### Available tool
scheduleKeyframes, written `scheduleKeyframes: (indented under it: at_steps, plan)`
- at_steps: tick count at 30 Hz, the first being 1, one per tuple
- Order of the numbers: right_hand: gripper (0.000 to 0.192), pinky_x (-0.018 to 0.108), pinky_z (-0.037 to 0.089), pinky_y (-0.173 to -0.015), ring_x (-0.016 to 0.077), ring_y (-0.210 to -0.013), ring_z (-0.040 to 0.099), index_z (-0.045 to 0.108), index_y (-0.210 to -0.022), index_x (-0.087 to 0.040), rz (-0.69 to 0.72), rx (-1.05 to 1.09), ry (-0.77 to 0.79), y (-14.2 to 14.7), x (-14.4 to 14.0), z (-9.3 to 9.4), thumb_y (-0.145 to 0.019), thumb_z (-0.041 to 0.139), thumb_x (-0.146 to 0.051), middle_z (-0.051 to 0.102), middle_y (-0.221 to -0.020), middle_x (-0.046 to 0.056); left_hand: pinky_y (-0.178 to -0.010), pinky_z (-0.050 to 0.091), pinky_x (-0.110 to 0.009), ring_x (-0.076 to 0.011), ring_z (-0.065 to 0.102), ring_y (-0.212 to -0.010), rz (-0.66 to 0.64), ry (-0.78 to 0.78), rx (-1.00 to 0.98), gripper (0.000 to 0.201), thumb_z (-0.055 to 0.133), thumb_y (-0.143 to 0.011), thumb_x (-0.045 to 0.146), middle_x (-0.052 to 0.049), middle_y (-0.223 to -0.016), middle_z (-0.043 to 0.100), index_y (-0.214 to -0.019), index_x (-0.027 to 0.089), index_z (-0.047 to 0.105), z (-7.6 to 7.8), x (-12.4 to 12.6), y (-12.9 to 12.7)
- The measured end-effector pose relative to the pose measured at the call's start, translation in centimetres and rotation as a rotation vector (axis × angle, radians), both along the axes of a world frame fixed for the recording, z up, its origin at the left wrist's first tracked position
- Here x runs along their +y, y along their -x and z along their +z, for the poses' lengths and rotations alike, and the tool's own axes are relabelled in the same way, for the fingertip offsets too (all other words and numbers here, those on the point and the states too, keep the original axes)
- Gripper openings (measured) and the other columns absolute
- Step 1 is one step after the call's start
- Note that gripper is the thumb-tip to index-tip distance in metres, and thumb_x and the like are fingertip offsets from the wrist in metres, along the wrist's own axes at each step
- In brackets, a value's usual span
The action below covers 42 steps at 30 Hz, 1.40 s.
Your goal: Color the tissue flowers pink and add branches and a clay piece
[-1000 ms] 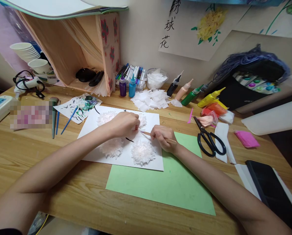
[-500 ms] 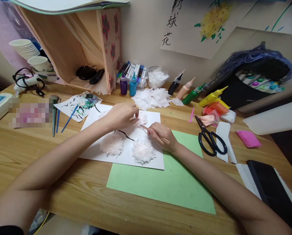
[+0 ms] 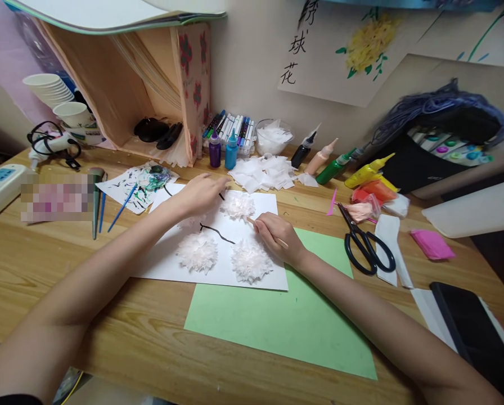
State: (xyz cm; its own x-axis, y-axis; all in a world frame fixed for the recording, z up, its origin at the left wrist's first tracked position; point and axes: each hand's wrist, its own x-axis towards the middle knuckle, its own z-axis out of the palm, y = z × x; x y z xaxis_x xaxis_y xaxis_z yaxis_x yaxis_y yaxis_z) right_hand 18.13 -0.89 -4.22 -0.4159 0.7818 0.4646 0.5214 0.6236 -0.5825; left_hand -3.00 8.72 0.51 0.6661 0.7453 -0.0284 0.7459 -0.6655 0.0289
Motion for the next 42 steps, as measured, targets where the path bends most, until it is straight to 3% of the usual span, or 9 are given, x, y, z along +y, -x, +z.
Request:
scheduleKeyframes:
  at_steps: [7, 14, 24, 33, 42]
  plan:
    - [0.033, 0.028, 0.035, -0.059, 0.0141, -0.058, 0.045, 0.04, -0.065, -0.021, -0.037, 0.067, 0.044, 0.3, 0.3, -0.1, -0.097, 0.032, -0.025, 0.046, -0.06, 0.0, -0.106, 0.03, -0.043, -0.0218, 0.06, -0.107, -0.036, 0.038, 0.032, 0.067, 0.035, -0.072, 0.003, -0.013, -0.118, 0.065, -0.139, 0.009, 0.032, -0.1, -0.3, -0.1]
    - [0.037, 0.03, 0.033, -0.055, 0.0142, -0.053, 0.045, 0.042, -0.061, -0.021, -0.016, 0.093, -0.015, 0.0, -0.3, -0.1, -0.096, 0.032, -0.026, 0.047, -0.055, 0.001, -0.101, 0.034, -0.045, -0.0245, 0.062, -0.101, -0.033, 0.016, 0.034, 0.067, 0.036, -0.072, 0.004, -0.015, -0.115, 0.065, -0.139, 0.008, 0.034, -0.4, -0.4, -0.1]
    - [0.032, 0.029, 0.035, -0.06, 0.0144, -0.059, 0.044, 0.04, -0.067, -0.021, 0.021, 0.054, 0.045, 0.2, 0.3, -0.2, -0.097, 0.032, -0.026, 0.044, -0.061, 0.001, -0.097, 0.037, -0.043, -0.0251, 0.062, -0.096, -0.024, 0.008, 0.045, 0.067, 0.035, -0.073, 0.004, -0.014, -0.102, 0.07, -0.14, 0.006, 0.034, -0.3, -0.5, -0.2]
    - [0.039, 0.027, 0.033, -0.055, 0.0125, -0.052, 0.042, 0.038, -0.061, -0.021, -0.114, 0.185, 0.249, 1.1, 0.4, 0.4, -0.097, 0.031, -0.035, 0.043, -0.056, -0.002, -0.098, 0.035, -0.041, -0.024, 0.063, -0.093, -0.02, 0.012, 0.082, 0.067, 0.034, -0.075, 0.005, -0.013, -0.098, 0.071, -0.141, 0.005, 0.031, -0.1, -0.7, -0.4]
    - [0.039, 0.028, 0.033, -0.058, 0.0132, -0.054, 0.041, 0.038, -0.061, -0.021, -0.085, 0.13, 0.15, 0.7, 0.0, 0.2, -0.097, 0.028, -0.033, 0.043, -0.056, -0.001, -0.095, 0.037, -0.04, -0.0235, 0.063, -0.092, -0.014, -0.007, 0.114, 0.064, 0.031, -0.077, 0.004, -0.012, -0.096, 0.072, -0.141, 0.005, 0.031, 0.2, -1.0, -0.6]
